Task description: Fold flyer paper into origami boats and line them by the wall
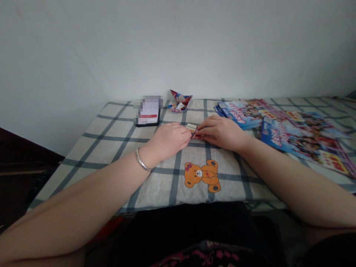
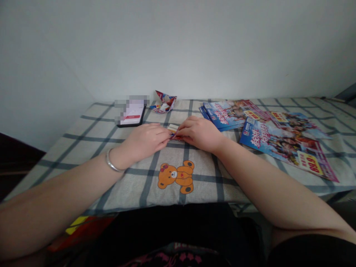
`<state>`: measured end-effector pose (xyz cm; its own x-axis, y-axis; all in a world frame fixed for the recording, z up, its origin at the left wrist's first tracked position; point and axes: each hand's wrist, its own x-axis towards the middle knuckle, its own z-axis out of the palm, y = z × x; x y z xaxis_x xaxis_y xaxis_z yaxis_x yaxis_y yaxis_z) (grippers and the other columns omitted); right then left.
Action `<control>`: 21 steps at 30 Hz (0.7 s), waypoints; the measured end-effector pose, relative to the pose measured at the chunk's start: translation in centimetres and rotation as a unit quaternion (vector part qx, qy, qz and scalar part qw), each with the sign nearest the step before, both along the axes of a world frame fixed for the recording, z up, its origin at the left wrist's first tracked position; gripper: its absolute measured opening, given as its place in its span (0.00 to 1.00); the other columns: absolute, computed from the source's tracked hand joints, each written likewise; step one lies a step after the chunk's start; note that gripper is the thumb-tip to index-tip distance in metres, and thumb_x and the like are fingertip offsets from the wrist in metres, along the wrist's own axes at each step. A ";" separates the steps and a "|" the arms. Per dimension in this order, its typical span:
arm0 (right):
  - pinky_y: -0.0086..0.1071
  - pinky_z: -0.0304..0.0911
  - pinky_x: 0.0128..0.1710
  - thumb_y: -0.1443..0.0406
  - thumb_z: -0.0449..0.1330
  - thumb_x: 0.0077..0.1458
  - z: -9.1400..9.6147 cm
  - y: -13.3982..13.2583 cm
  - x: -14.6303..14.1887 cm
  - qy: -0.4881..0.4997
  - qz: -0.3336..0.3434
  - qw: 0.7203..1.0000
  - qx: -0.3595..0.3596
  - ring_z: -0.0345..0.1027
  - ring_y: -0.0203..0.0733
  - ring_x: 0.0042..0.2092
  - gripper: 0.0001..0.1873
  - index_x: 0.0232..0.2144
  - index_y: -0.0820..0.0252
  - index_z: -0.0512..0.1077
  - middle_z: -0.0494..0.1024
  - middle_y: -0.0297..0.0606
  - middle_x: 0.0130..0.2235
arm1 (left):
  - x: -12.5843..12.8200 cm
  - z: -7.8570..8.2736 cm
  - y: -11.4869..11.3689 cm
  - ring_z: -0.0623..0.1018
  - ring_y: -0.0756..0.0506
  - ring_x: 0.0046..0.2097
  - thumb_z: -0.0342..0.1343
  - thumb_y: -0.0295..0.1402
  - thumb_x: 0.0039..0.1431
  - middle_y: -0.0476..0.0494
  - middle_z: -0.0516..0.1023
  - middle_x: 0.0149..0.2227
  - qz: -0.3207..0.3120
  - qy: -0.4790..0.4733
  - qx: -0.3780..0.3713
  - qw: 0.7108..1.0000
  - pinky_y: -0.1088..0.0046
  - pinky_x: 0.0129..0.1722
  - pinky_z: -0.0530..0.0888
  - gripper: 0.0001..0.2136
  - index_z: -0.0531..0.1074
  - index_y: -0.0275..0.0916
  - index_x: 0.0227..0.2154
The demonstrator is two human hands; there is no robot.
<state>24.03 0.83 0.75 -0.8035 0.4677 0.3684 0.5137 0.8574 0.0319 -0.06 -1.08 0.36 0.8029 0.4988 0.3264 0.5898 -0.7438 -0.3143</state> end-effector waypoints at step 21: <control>0.36 0.65 0.42 0.66 0.55 0.59 0.4 -0.9 -0.4 0.011 -0.001 0.999 -0.044 0.73 0.45 0.42 0.12 0.41 0.59 0.78 0.82 0.41 0.40 | 0.1 0.1 0.0 0.79 0.42 0.40 0.50 0.31 0.66 0.42 0.80 0.36 0.041 -0.051 -0.051 0.997 0.64 0.42 0.74 0.11 0.76 0.35 0.35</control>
